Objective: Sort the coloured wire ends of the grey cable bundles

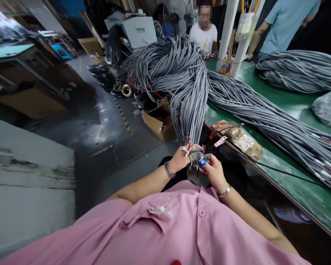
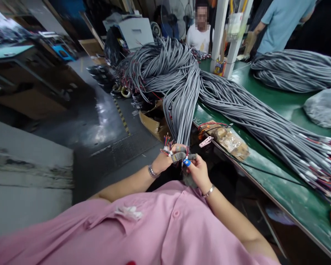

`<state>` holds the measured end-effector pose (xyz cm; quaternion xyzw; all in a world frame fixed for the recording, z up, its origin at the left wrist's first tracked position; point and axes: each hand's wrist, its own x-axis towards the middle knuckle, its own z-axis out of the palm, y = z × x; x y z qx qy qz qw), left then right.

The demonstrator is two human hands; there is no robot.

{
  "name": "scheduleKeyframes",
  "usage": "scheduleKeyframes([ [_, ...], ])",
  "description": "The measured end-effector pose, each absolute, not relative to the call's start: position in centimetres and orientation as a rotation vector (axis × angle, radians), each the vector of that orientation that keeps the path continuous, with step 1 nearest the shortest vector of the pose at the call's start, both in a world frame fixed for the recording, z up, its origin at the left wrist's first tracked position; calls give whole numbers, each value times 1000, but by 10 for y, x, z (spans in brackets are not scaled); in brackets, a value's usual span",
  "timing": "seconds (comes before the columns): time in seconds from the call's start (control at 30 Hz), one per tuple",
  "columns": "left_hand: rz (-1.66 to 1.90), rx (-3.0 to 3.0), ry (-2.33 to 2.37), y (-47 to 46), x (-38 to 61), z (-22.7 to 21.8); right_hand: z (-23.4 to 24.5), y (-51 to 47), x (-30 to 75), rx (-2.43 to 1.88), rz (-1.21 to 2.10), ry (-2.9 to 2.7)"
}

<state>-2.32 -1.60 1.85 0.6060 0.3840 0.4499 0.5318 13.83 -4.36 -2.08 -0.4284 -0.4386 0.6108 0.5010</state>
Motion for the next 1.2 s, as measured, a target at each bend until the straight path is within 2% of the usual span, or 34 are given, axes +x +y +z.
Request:
scheduleKeyframes([
  [0.27, 1005, 1468, 1057, -4, -15, -4, -26, -37, 139, -1064, 1561, -1049],
  [0.5, 923, 1537, 1062, 5, -22, 0, -20, -27, 162, -1139, 1399, -1111],
  [0.7, 793, 1649, 1001, 5, -23, 0, -9, -10, 155, -1063, 1498, -1094],
  [1.2, 949, 1418, 1024, 4, -8, 9, -16, -13, 152, -991, 1540, -766],
])
